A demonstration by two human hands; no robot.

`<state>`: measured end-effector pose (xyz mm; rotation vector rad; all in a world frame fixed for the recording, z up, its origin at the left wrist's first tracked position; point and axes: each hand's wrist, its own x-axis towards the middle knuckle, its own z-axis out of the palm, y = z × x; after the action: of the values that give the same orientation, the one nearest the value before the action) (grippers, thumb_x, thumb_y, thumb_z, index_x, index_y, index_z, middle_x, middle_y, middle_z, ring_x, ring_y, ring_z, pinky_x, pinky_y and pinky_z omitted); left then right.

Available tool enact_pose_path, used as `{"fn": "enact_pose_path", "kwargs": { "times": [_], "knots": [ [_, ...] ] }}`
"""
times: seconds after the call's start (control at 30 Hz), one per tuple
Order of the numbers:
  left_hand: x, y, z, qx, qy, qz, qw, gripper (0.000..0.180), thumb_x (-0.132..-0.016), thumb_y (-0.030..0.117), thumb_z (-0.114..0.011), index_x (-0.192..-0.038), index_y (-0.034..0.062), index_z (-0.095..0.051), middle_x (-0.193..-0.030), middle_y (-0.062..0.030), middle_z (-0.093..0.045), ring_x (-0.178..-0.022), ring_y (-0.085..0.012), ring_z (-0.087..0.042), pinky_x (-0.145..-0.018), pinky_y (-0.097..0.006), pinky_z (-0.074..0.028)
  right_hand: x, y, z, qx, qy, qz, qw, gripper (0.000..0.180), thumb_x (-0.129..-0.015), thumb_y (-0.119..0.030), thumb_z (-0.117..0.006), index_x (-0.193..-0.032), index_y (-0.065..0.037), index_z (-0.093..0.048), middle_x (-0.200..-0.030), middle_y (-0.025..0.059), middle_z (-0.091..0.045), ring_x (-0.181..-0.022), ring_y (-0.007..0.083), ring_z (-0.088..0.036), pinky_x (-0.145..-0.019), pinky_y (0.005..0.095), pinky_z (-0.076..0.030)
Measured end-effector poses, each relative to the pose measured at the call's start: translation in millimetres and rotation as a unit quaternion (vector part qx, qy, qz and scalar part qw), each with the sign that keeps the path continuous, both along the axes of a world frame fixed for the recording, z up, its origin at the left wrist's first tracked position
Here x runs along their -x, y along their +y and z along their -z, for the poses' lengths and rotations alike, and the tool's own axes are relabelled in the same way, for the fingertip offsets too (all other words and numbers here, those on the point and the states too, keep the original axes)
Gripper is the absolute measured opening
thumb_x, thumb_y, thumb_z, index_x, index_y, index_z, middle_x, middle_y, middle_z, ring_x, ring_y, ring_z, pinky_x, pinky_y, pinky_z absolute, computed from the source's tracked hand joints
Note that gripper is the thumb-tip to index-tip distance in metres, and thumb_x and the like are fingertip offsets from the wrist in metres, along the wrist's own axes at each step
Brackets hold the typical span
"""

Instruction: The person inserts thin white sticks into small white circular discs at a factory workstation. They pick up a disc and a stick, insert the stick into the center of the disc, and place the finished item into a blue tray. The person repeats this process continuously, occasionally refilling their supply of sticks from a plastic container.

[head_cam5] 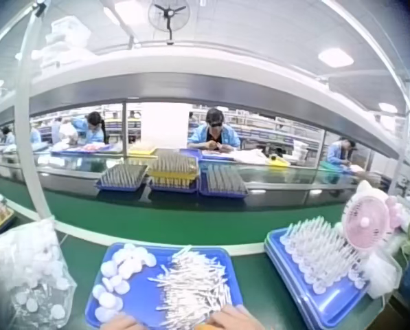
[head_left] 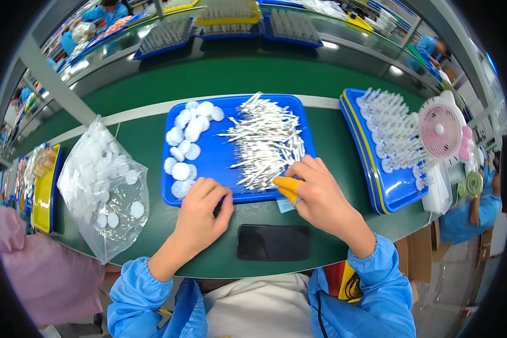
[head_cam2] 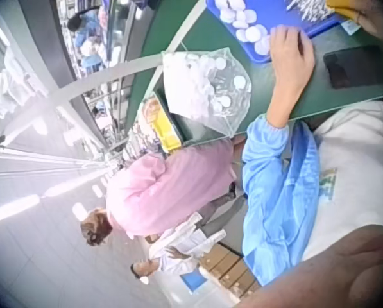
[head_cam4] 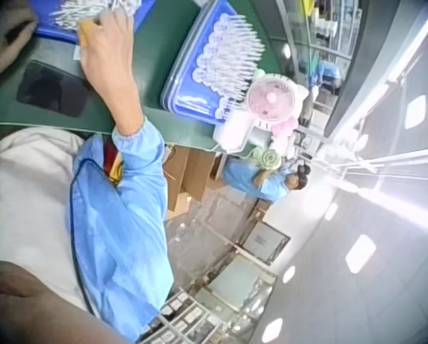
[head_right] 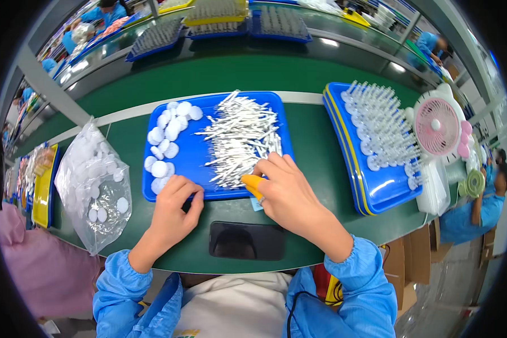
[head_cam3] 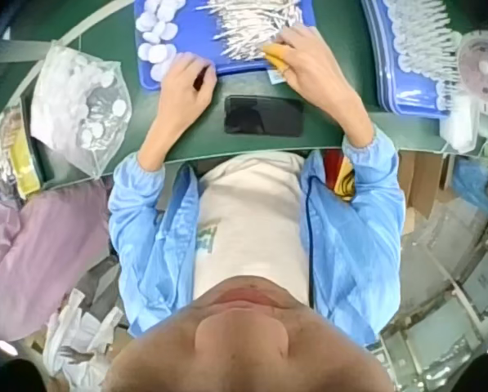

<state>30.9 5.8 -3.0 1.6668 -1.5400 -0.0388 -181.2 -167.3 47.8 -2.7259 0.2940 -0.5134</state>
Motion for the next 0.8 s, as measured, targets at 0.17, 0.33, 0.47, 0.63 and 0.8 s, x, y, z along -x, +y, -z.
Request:
{"fn": "enact_pose_path", "kwargs": {
  "times": [0.17, 0.33, 0.47, 0.63, 0.8],
  "knots": [
    [3, 2, 0, 0.008, 0.025, 0.013, 1.0, 0.01, -0.083, -0.005, -0.072, -0.092, -0.0017, -0.071, -0.087, -0.0137, -0.064, -0.08, -0.0327, -0.061, -0.07, -0.042, -0.049, -35, -9, 4, 0.074, 0.052, -0.054, 0.994, 0.014, -0.074, -0.001, -0.074, -0.088, -0.003, -0.077, -0.097, 0.0071, -0.062, -0.099, 0.0275, -0.056, -0.089, 0.0413, -0.045],
    [4, 9, -2, 0.007, 0.044, 0.017, 0.999, 0.014, -0.08, -0.005, -0.07, -0.093, -0.001, -0.071, -0.087, -0.0132, -0.063, -0.082, -0.0328, -0.061, -0.071, -0.042, -0.05, -45, -13, 7, 0.137, 0.063, -0.04, 0.988, 0.007, -0.073, -0.003, -0.076, -0.08, -0.001, -0.077, -0.094, 0.0059, -0.063, -0.099, 0.0263, -0.056, -0.09, 0.0413, -0.044],
    [6, 13, -2, -0.002, 0.052, 0.038, 0.998, 0.016, -0.08, -0.003, -0.07, -0.095, -0.0013, -0.072, -0.091, -0.0129, -0.064, -0.084, -0.0322, -0.062, -0.074, -0.042, -0.053, -53, -22, 18, 0.19, 0.038, -0.016, 0.981, 0.012, -0.071, -0.002, -0.077, -0.082, -0.001, -0.079, -0.092, 0.0052, -0.065, -0.096, 0.026, -0.057, -0.088, 0.0414, -0.044],
    [9, 15, -5, -0.012, 0.057, 0.039, 0.998, 0.016, -0.082, -0.003, -0.07, -0.097, -0.0011, -0.073, -0.095, -0.0125, -0.066, -0.089, -0.0321, -0.064, -0.079, -0.041, -0.054, -63, -35, 27, 0.217, 0.003, 0.028, 0.976, 0.024, -0.068, -0.002, -0.079, -0.092, -0.002, -0.081, -0.091, 0.0048, -0.065, -0.095, 0.0258, -0.057, -0.085, 0.0411, -0.045],
    [-13, 29, -24, -0.016, -0.069, -0.1, 0.992, 0.024, -0.085, -0.002, -0.073, -0.109, -0.0008, -0.072, -0.106, -0.0142, -0.065, -0.098, -0.0346, -0.062, -0.087, -0.044, -0.051, -44, -27, 3, 0.106, -0.001, 0.053, 0.993, 0.031, -0.072, 0.001, -0.079, -0.102, -0.002, -0.083, -0.092, 0.0075, -0.064, -0.095, 0.0282, -0.056, -0.086, 0.0409, -0.044]
  ]
}}
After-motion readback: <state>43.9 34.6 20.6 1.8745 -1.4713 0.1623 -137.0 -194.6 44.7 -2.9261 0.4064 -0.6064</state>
